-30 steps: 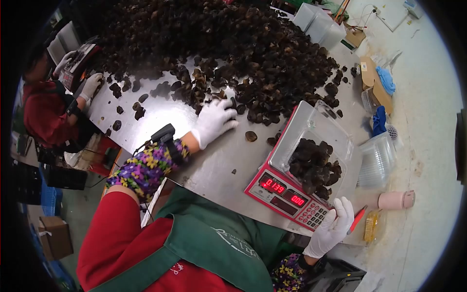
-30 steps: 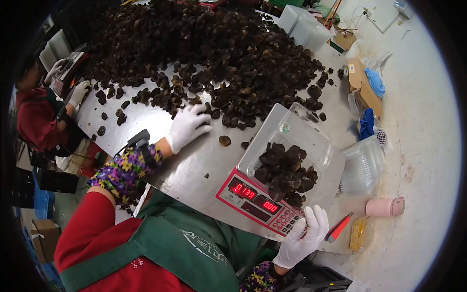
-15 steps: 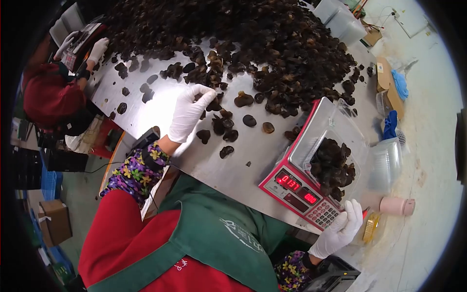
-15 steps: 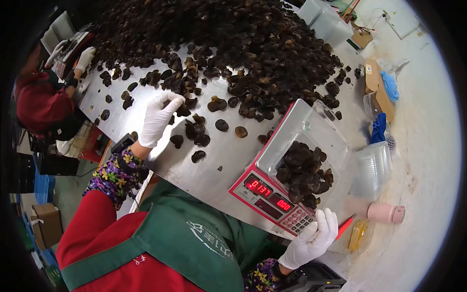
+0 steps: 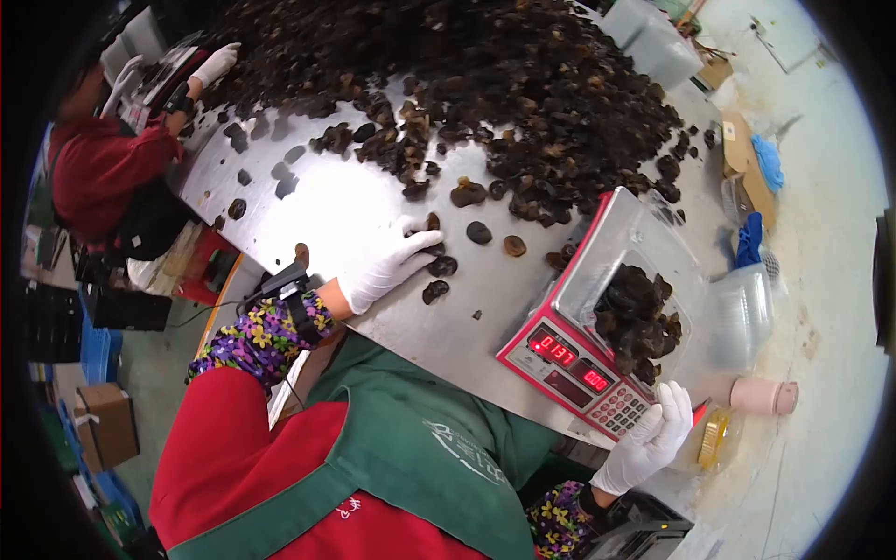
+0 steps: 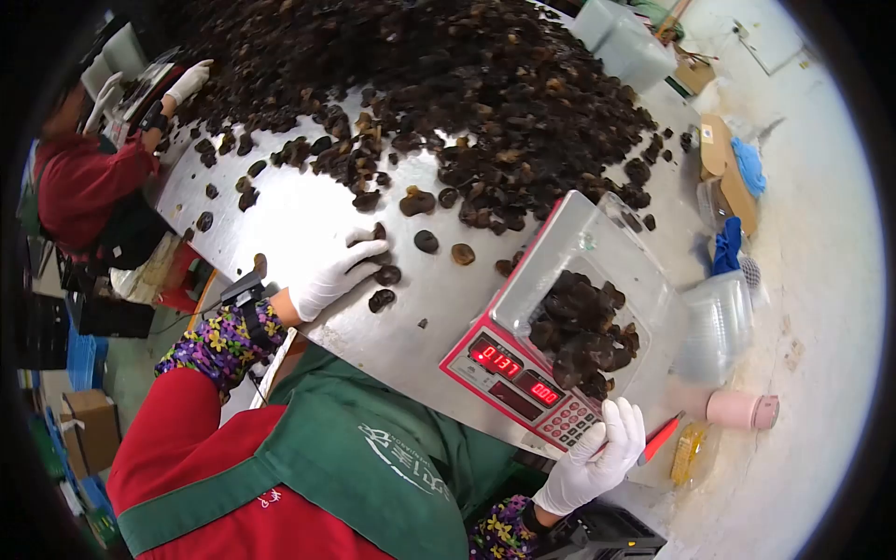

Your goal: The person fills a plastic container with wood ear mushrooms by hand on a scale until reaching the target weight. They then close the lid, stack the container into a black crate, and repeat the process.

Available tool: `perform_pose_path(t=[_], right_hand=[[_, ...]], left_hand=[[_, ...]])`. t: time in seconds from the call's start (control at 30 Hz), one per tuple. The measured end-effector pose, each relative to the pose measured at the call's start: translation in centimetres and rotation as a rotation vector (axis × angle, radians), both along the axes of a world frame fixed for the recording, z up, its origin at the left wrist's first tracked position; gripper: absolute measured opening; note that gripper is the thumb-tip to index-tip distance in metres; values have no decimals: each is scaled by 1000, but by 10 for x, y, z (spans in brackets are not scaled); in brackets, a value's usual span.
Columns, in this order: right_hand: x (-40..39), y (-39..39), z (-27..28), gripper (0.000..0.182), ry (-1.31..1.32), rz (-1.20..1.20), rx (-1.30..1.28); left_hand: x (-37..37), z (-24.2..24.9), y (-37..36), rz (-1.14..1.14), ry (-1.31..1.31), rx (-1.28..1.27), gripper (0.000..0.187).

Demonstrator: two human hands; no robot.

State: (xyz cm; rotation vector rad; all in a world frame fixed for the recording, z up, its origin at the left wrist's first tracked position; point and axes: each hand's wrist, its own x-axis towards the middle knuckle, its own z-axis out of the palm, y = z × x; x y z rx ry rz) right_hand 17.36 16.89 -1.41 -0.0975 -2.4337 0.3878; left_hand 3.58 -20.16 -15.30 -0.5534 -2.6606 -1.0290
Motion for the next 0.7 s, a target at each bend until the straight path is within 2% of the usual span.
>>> perform_pose_path(t=[0.03,0.07,0.13,0.17,0.2,0.3,0.37,0.4,0.47,0.5,0.63,0.7], right_hand=[[0,0,0,21,3,25,-1],[2,2,1,21,6,36,4],[5,5,3,20,20,19,11],[6,5,5,20,16,4,21],[6,5,7,20,24,-3,29],[3,10,9,22,74,22,-3],[0,13,10,22,114,32,-7],[-2,14,12,22,117,22,-8],[-4,16,16,22,139,41,1],[-3,18,17,22,135,36,-3],[-2,27,20,22,151,42,14],[0,32,20,22,148,50,9]], left_hand=[[-2,-7,0,-51,-121,115,28],[-3,-3,1,-39,-17,163,23],[-1,12,4,54,-63,365,19],[-8,23,4,74,35,317,18],[-8,38,11,158,-33,395,20],[-12,97,39,19,176,369,26],[-6,139,75,-101,3,561,26],[-17,142,87,-204,193,432,26],[-19,162,130,-288,137,517,29],[-24,171,147,-358,295,427,31],[-30,174,215,-492,391,242,29],[-35,168,235,-552,343,98,32]])
